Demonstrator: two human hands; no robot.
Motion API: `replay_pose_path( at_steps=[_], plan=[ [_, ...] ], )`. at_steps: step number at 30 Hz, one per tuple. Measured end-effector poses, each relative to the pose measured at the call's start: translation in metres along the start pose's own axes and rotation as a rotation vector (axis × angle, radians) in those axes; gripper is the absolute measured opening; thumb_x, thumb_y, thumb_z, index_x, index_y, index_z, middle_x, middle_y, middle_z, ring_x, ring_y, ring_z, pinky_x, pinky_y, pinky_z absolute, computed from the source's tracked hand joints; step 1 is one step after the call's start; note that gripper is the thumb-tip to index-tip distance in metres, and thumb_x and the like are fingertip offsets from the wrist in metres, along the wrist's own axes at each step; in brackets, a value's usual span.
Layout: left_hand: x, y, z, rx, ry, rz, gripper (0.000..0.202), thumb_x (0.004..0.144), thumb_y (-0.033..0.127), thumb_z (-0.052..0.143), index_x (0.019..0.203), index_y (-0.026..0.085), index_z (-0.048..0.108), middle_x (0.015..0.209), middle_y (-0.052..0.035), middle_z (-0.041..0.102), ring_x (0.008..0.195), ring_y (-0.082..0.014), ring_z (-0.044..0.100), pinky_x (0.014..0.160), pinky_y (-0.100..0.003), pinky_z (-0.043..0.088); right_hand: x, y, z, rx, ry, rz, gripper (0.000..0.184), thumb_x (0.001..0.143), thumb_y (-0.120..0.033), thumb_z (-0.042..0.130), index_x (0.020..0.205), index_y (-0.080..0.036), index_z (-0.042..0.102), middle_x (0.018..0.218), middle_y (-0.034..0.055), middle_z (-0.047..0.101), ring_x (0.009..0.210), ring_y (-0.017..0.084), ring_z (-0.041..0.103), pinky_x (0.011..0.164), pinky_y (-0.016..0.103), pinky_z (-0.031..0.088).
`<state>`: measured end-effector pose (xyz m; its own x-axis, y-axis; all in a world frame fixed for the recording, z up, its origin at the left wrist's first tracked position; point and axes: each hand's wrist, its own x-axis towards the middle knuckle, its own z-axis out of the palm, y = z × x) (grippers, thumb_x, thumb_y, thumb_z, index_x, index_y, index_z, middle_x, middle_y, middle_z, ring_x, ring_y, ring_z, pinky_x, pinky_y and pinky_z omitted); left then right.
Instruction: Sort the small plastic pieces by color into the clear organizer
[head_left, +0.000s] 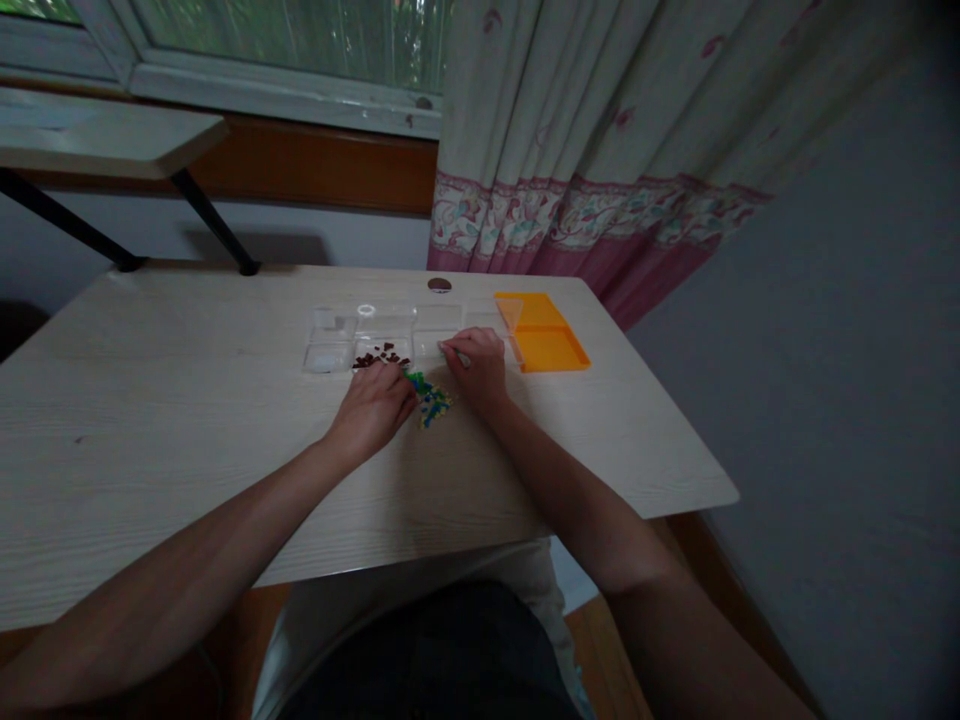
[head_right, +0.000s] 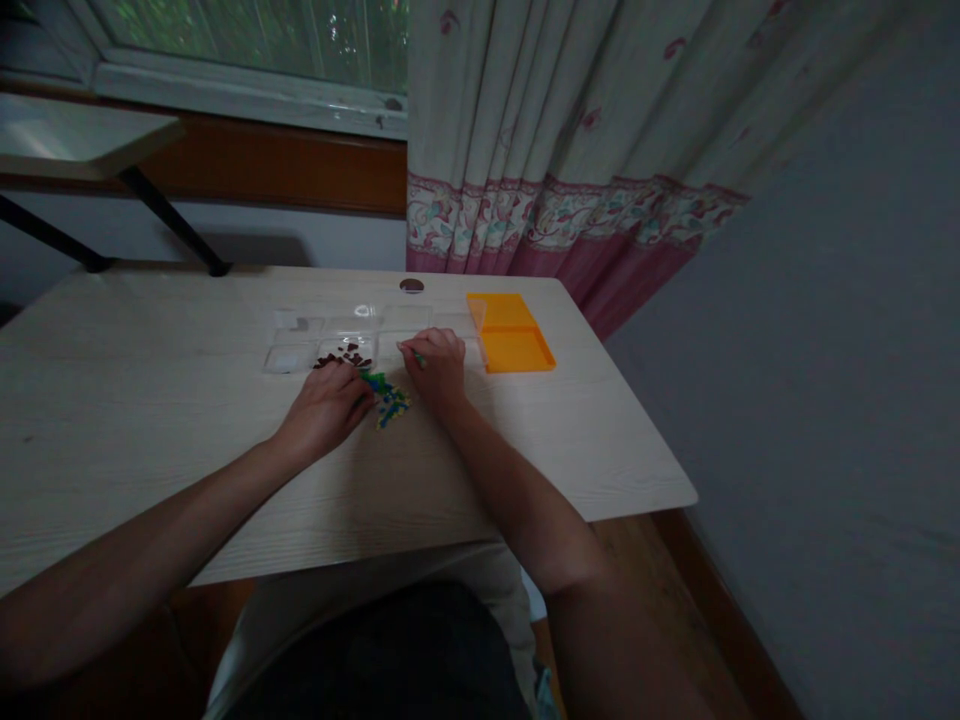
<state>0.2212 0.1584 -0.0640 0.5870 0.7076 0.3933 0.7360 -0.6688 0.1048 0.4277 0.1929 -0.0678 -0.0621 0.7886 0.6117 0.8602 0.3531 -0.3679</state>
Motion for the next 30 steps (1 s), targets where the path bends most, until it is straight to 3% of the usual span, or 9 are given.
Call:
replay_pose_path(
  at_steps=[7,12,16,30],
  plan=[
    [0.001,-0.011,0.003,-0.24,0.127,-0.07,0.022,0.095,0.032,0.049,0.09,0.017,0.064,0.089,-0.0091,0.057,0.09,-0.0244,0.051,0.083,-0.039,0.043,0.001,-0.005,-0.004,0.016,-0.022,-0.036,0.021,0.094,-0.037,0.059,0.088,-0.023,0.074,0.091,0.0038,0.068,0.094,0.021,0.054,0.087,0.037,0.036],
    [0.003,-0.018,0.0,-0.431,0.244,-0.127,0.022,0.097,0.032,0.046,0.089,0.018,0.061,0.087,-0.0066,0.056,0.089,-0.021,0.052,0.081,-0.036,0.044,-0.007,-0.018,-0.009,0.089,-0.028,-0.227,0.018,0.094,-0.032,0.057,0.096,-0.026,0.074,0.094,0.0033,0.068,0.097,0.02,0.056,0.092,0.038,0.036],
    [0.005,-0.018,-0.001,-0.532,0.255,-0.165,0.026,0.099,0.035,0.044,0.088,0.019,0.06,0.084,-0.0048,0.053,0.086,-0.0189,0.052,0.078,-0.033,0.045,-0.015,-0.03,-0.009,0.114,-0.046,-0.353,0.021,0.093,-0.032,0.057,0.106,-0.027,0.073,0.098,0.0039,0.069,0.103,0.02,0.056,0.099,0.039,0.034],
    [0.006,-0.017,-0.001,-0.637,0.251,-0.244,0.027,0.099,0.035,0.043,0.084,0.02,0.06,0.084,-0.0034,0.053,0.083,-0.0172,0.053,0.077,-0.033,0.046,-0.014,-0.033,-0.009,0.087,-0.155,-0.329,0.024,0.096,-0.037,0.054,0.107,-0.032,0.074,0.094,0.003,0.07,0.098,0.02,0.057,0.098,0.038,0.035]
  ],
)
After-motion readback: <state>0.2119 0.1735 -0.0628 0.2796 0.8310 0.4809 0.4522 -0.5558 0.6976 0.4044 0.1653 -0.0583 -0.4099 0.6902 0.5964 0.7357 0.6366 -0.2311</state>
